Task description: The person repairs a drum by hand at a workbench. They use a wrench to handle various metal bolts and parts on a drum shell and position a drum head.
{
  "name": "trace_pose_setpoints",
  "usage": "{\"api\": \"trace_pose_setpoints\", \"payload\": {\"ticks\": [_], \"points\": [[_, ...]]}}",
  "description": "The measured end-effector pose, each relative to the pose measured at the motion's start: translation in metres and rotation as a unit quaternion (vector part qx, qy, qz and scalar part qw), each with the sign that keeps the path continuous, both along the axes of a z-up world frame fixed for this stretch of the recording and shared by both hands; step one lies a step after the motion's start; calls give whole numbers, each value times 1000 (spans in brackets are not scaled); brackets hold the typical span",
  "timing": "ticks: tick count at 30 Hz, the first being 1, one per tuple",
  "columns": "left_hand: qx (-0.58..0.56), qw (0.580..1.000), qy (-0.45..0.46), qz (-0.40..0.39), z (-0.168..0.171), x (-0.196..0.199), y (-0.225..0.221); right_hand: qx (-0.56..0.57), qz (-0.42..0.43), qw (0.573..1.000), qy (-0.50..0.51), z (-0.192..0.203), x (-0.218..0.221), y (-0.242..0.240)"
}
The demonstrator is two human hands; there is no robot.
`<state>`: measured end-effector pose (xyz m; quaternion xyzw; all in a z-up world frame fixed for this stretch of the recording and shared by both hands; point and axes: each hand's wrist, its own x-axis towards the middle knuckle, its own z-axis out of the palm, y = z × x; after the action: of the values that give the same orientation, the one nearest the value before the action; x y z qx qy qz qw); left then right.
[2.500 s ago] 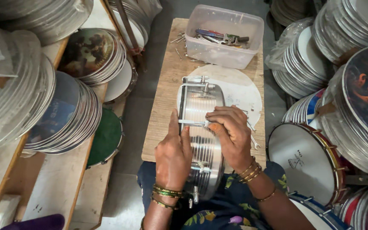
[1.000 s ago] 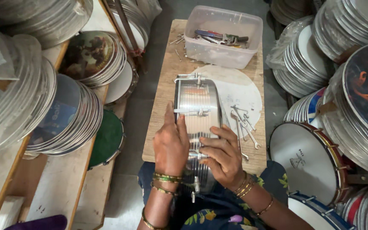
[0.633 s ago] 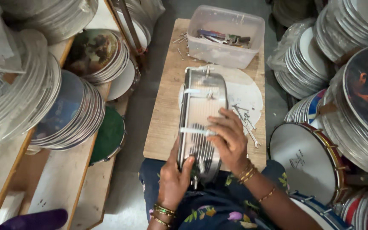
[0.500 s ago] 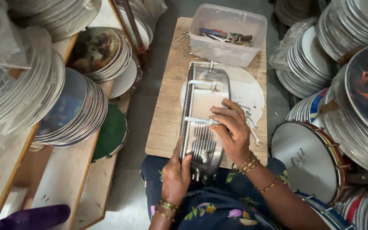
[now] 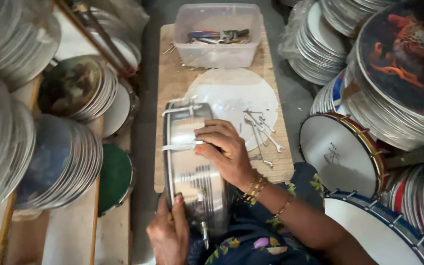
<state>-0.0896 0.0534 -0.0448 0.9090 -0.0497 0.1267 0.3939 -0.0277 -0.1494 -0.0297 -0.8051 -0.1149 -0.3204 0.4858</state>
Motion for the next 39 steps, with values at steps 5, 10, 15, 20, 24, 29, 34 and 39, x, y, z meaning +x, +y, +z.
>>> {"api": "trace_pose_setpoints", "payload": {"ticks": [5, 10, 15, 20, 24, 29, 34, 39], "points": [[2, 999, 24, -27, 29, 29, -21, 108, -17, 989, 99, -8, 31, -9], [-13, 998, 59, -28, 50, 41, -38, 135, 14, 982, 128, 0, 38, -26], [34, 997, 66, -16, 52, 45, -39, -37, -41, 998, 15, 5, 45, -31], [-30, 995, -18, -91, 54, 54, -37, 38, -22, 991, 130, 8, 74, -31], [-34, 995, 23, -91, 54, 59, -39, 241, 115, 952, 151, -22, 88, -46], [-26, 993, -59, -100, 54, 76, -34, 280, -1, 931, 237, -140, 80, -127], [-36, 997, 26, -69, 59, 86, -40, 238, -237, 867, 367, -259, 41, -218], [-17, 996, 16, -85, 60, 99, -53, 143, -316, 837, 424, -311, 22, -241]]}}
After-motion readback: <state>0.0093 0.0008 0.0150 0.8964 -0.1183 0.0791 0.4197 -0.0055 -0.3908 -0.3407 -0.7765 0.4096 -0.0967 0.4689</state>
